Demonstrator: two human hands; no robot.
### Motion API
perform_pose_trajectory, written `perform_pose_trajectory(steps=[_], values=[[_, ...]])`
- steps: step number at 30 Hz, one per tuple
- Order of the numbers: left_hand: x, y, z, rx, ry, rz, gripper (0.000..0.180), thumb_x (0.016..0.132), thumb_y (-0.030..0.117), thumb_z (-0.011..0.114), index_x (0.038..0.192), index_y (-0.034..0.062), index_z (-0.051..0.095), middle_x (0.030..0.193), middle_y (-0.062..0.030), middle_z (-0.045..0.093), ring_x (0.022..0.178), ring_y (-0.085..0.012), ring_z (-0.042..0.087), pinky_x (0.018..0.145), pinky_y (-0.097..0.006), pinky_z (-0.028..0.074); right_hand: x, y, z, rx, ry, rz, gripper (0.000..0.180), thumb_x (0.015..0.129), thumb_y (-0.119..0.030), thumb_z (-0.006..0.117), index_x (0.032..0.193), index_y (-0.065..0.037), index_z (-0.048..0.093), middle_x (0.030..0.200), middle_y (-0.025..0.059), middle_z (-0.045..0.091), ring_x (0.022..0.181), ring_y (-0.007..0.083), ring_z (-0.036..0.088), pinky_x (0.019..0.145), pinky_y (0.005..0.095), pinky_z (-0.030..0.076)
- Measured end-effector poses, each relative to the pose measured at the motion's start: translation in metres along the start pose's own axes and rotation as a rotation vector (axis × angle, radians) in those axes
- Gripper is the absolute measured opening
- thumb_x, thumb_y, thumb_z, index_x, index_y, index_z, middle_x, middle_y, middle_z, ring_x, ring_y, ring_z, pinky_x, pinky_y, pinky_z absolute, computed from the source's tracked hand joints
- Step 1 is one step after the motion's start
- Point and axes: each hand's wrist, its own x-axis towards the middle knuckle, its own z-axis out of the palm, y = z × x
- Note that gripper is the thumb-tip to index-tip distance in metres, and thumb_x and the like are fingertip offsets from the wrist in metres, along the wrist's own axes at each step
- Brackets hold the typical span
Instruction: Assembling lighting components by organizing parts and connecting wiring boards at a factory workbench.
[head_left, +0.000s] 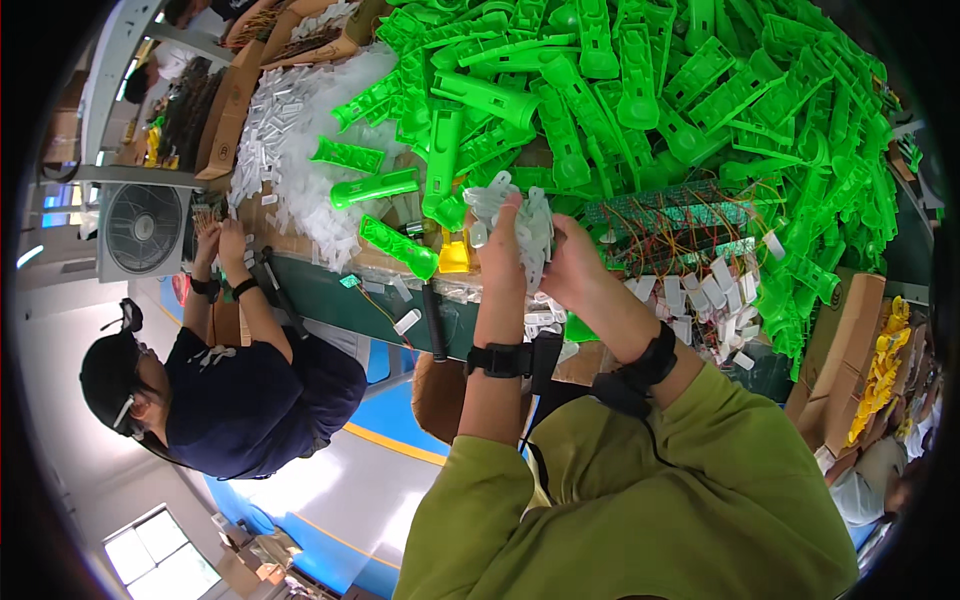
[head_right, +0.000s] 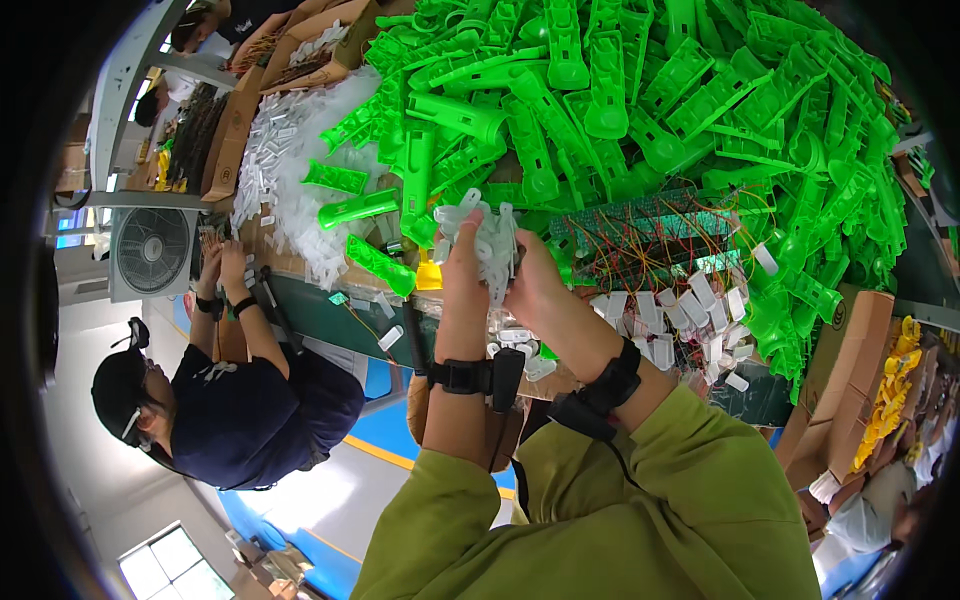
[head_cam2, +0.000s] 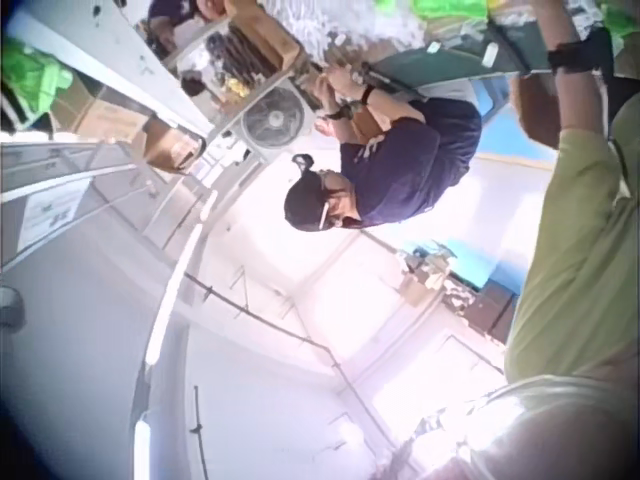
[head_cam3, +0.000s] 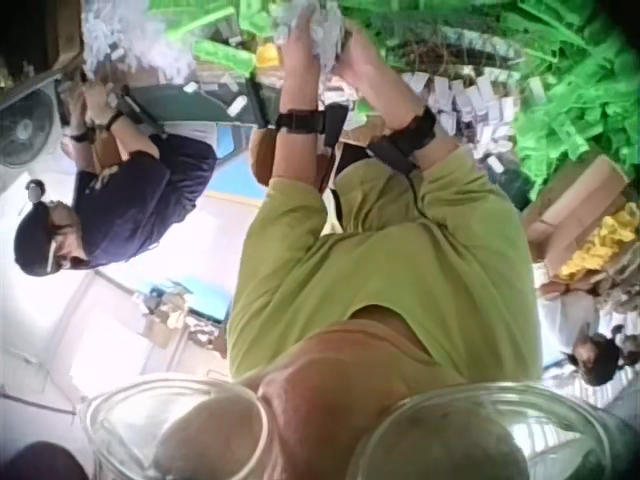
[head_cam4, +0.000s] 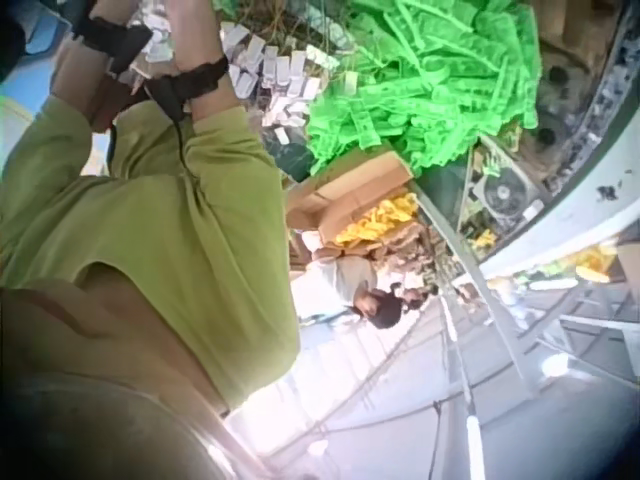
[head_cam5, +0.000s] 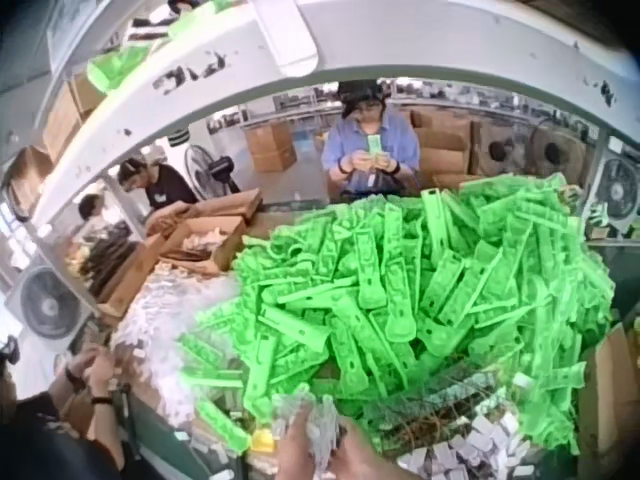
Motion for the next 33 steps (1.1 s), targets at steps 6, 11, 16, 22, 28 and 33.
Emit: perform_pose_trajectory(steps=[6,11,16,22,28,33], values=[[-0.013,0.007,0.004,-0.035,0.074,-0.060,0.046,0.077,0.014,0.059,0.116,0.0070,0.037,0.100,-0.0121,0.053,0.086,-0.0216,0.055,0.069,-0.030,0.047,0.003,-0.006,-0.002,0.038,0.119,0.041,0.039,0.082,-0.033,0.043,0.114,-0.012,0.040,0.106,0.0125,0.044,0.097,0.0241,0.044,0.087,0.0400,0.035],[-0.018,-0.003,-0.011,0.117,0.194,0.035,0.053,0.079,0.017,0.057,0.124,0.0062,0.032,0.111,-0.0169,0.047,0.095,-0.0239,0.051,0.076,-0.033,0.044,0.000,0.002,-0.014,-0.053,0.049,0.043,0.035,0.080,-0.028,0.047,0.110,-0.012,0.042,0.102,0.0111,0.044,0.096,0.0218,0.043,0.088,0.0349,0.035],[-0.023,0.000,-0.018,1.109,0.142,0.268,0.067,0.068,0.024,0.065,0.122,0.0008,0.032,0.119,-0.0257,0.037,0.108,-0.0354,0.040,0.088,-0.042,0.035,-0.007,0.009,-0.021,-0.288,0.130,-0.069,0.059,0.074,-0.023,0.048,0.128,-0.005,0.031,0.113,0.0065,0.043,0.107,0.0170,0.038,0.094,0.0282,0.024],[-0.040,0.004,-0.020,1.279,0.131,0.398,0.078,0.065,0.028,0.067,0.124,-0.0034,0.027,0.116,-0.0265,0.037,0.108,-0.0408,0.037,0.092,-0.045,0.030,-0.020,0.016,-0.022,-0.507,0.104,-0.161,0.070,0.071,-0.019,0.046,0.135,-0.005,0.019,0.135,0.0107,0.026,0.124,0.0190,0.024,0.099,0.0272,0.015],[-0.050,0.012,-0.020,1.382,0.144,0.245,0.085,0.065,0.029,0.067,0.126,-0.0074,0.022,0.120,-0.0273,0.036,0.111,-0.0395,0.036,0.095,-0.041,0.029,-0.025,0.021,-0.030,-0.570,0.094,-0.241,0.068,0.073,-0.015,0.044,0.135,-0.006,0.018,0.138,0.0121,0.022,0.127,0.0200,0.020,0.101,0.0300,0.016],[-0.055,0.016,-0.030,1.323,0.064,0.571,0.067,0.070,0.024,0.064,0.122,-0.0043,0.033,0.114,-0.0216,0.042,0.107,-0.0369,0.039,0.090,-0.043,0.031,-0.040,0.030,-0.036,-0.522,0.109,-0.246,0.048,0.075,-0.012,0.043,0.121,-0.005,0.039,0.121,0.0093,0.041,0.114,0.0164,0.035,0.094,0.0277,0.025]])
